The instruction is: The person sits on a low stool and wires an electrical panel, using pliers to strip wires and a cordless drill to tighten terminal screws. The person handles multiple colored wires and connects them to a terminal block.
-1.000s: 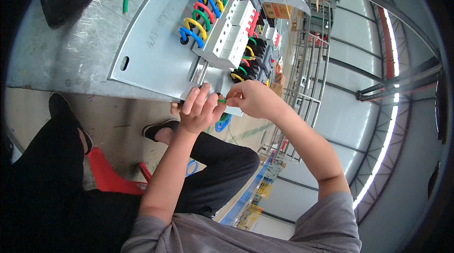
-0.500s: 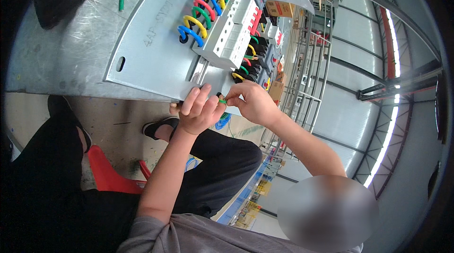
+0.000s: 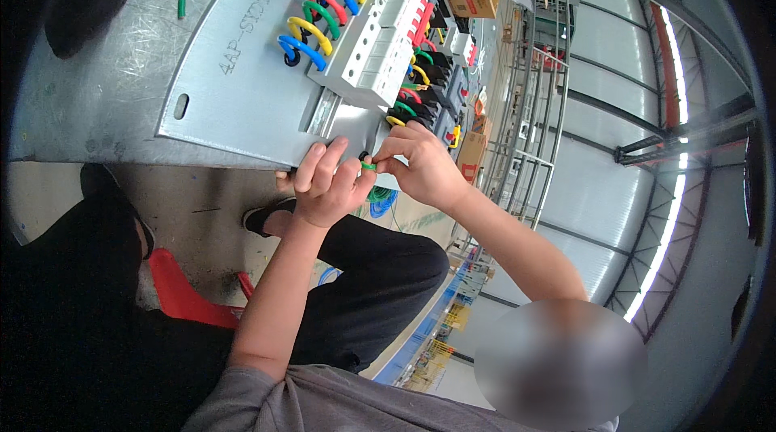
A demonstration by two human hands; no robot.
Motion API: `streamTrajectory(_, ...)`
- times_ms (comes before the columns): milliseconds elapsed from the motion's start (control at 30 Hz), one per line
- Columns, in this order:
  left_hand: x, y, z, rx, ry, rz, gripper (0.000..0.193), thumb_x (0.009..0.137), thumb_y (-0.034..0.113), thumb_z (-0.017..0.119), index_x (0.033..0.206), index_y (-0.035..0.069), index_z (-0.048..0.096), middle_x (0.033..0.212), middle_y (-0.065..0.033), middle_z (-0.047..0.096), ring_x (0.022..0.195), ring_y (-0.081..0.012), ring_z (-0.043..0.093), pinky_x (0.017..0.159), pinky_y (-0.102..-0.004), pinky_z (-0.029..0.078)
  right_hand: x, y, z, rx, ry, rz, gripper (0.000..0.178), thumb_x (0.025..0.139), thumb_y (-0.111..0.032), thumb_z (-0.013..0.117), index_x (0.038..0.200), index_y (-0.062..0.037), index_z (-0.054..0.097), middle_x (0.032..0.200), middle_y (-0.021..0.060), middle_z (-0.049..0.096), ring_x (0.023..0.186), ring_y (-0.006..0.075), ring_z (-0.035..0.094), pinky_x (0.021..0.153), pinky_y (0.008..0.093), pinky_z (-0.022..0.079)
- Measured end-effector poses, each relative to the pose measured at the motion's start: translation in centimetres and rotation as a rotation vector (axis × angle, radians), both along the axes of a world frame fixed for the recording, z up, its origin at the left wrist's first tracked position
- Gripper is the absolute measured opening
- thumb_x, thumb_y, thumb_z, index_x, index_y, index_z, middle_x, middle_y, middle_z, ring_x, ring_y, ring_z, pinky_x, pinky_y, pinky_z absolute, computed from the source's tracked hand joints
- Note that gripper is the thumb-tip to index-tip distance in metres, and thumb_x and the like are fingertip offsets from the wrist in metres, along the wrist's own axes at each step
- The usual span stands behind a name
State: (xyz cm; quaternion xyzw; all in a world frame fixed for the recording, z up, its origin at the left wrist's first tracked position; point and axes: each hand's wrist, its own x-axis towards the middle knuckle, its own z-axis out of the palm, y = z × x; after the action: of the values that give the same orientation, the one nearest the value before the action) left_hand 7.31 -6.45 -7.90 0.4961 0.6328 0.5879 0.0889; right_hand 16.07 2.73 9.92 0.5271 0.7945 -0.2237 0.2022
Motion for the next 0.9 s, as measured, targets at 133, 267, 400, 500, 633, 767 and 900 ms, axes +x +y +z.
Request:
streamTrajectory(133, -0.1, -0.2, 0.1, -0.011, 0.012, 0.007, 0.028, 0.083, 0.034, 0.085, 0.085, 0.024, 0.059, 0.13, 0.0032, 0.067, 0.137, -0.0248, 0.047, 0.12, -0.0484, 0.026, 0.1, -0.4, -0.2, 0.029, 0.037, 0.003, 0.011, 0.082, -0.01, 0.086, 0.09, -0.0125, 0.079, 0.09, 0.0046, 0.071, 0.09, 0.0308, 0.063, 0.083, 0.0421, 0.054)
streamTrajectory(267, 0.0, -0.2, -0.3, -0.017, 0.026, 0.006, 0.026, 0.081, 0.035, 0.084, 0.088, 0.025, 0.061, 0.13, 0.0034, 0.067, 0.139, -0.0257, 0.044, 0.12, -0.0545, 0.02, 0.4, -0.5, -0.4, 0.023, 0.068, 0.007, 0.011, 0.082, -0.01, 0.085, 0.091, -0.0128, 0.079, 0.088, 0.005, 0.072, 0.09, 0.0305, 0.063, 0.085, 0.0424, 0.052)
streamTrajectory(400, 0.3, -0.4, -0.8, -0.029, 0.025, -0.008, 0.025, 0.08, 0.036, 0.084, 0.094, 0.025, 0.065, 0.134, 0.0023, 0.064, 0.141, -0.0277, 0.043, 0.12, -0.0608, 0.016, 1.3, -0.7, -0.7, 0.013, 0.103, -0.01, 0.009, 0.084, -0.013, 0.084, 0.092, -0.0118, 0.08, 0.09, 0.0074, 0.075, 0.093, 0.0327, 0.064, 0.089, 0.0447, 0.053)
streamTrajectory(500, 0.1, -0.2, -0.9, -0.076, 0.022, -0.064, 0.028, 0.081, 0.038, 0.085, 0.1, 0.024, 0.07, 0.14, 0.0021, 0.062, 0.145, -0.0296, 0.039, 0.121, -0.0665, 0.012, 1.9, -0.1, -0.6, 0.001, 0.09, -0.021, 0.014, 0.087, -0.02, 0.084, 0.096, -0.0096, 0.082, 0.092, 0.0108, 0.077, 0.1, 0.0356, 0.067, 0.094, 0.0463, 0.054)
streamTrajectory(633, -0.8, -0.6, 0.6, -0.161, 0.057, -0.167, 0.038, 0.085, 0.031, 0.083, 0.118, 0.017, 0.071, 0.149, -0.0031, 0.058, 0.154, -0.0357, 0.031, 0.123, -0.0711, 0.012, 2.7, 0.0, -0.7, 0.001, 0.115, -0.076, 0.02, 0.088, -0.022, 0.086, 0.102, -0.0081, 0.083, 0.097, 0.0146, 0.079, 0.109, 0.0361, 0.071, 0.096, 0.0468, 0.056)
streamTrajectory(767, -3.2, -2.1, 4.7, -0.243, 0.139, -0.262, 0.05, 0.085, 0.027, 0.079, 0.132, 0.014, 0.067, 0.146, -0.0063, 0.061, 0.148, -0.0364, 0.041, 0.123, -0.0665, 0.017, 3.1, -1.3, 0.9, 0.082, 0.353, -0.248, 0.024, 0.095, -0.021, 0.079, 0.11, -0.003, 0.08, 0.104, 0.0191, 0.079, 0.109, 0.0385, 0.073, 0.095, 0.0475, 0.057)
streamTrajectory(900, -4.9, -0.6, 8.7, -0.174, 0.352, -0.483, 0.051, 0.087, 0.027, 0.079, 0.134, 0.013, 0.068, 0.134, -0.0057, 0.067, 0.133, -0.0298, 0.054, 0.113, -0.0547, 0.03, 5.3, -6.1, 3.6, 0.441, 0.736, -0.49, 0.027, 0.104, -0.022, 0.067, 0.114, 0.0006, 0.077, 0.112, 0.0222, 0.077, 0.107, 0.0411, 0.073, 0.095, 0.0477, 0.058)
